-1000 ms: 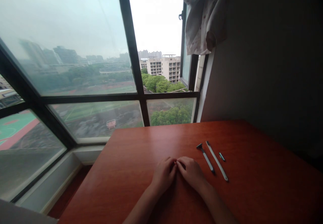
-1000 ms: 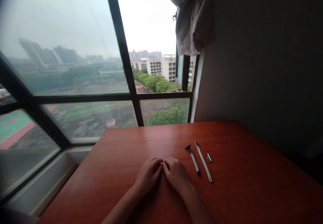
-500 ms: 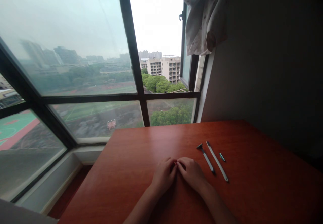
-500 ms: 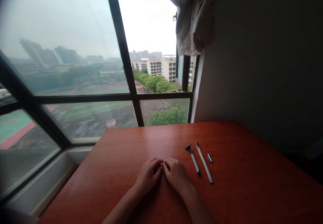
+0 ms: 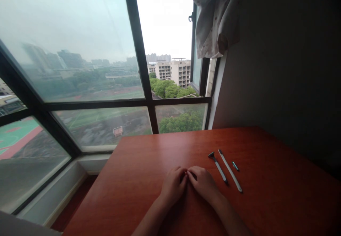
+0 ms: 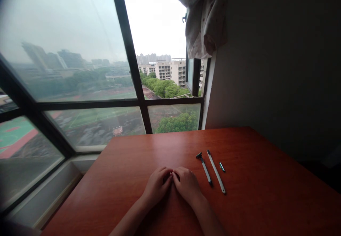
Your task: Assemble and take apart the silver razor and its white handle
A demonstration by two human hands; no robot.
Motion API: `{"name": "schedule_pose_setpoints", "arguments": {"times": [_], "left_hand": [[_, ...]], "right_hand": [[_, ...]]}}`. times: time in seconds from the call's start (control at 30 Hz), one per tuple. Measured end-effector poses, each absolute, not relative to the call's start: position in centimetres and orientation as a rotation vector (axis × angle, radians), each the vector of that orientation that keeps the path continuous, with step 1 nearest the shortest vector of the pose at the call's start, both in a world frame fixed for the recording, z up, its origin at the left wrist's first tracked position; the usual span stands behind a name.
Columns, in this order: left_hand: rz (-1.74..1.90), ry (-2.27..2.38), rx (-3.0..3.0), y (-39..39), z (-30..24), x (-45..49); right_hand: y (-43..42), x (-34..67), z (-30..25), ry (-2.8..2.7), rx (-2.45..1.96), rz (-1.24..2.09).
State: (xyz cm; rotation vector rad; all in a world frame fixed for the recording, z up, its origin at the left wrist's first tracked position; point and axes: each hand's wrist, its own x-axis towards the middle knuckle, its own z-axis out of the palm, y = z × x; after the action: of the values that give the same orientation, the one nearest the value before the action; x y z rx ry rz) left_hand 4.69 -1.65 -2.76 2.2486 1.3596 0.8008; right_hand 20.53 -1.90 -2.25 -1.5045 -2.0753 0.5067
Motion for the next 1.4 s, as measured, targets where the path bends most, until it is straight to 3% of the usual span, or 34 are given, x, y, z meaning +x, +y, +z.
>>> {"name": "schedule_pose_setpoints", "arguments": {"times": [0.9,1.07,1.27,1.4], "left_hand": [[0.802,1.344,2.244,-1.6,-2.5,4.6],[0.811,1.350,2.235,-1.7,-2.4,4.7],[0.793,1.368,2.251,-1.8,-2.3,4.8],[0.770,1.376,2.274,-1.8,-2.4,4.8]], "right_hand": [[-1.9,20.5,-2.3,-2.070,-1.475,0.511],[-1.0,23.5,-1.4,-1.801,-1.410,0.368],[-0.2,33.1,-1.7,-1.569,-1.870,0.034],[-0.2,37.2,-4.1,-1.659,-2.158,0.003]]}}
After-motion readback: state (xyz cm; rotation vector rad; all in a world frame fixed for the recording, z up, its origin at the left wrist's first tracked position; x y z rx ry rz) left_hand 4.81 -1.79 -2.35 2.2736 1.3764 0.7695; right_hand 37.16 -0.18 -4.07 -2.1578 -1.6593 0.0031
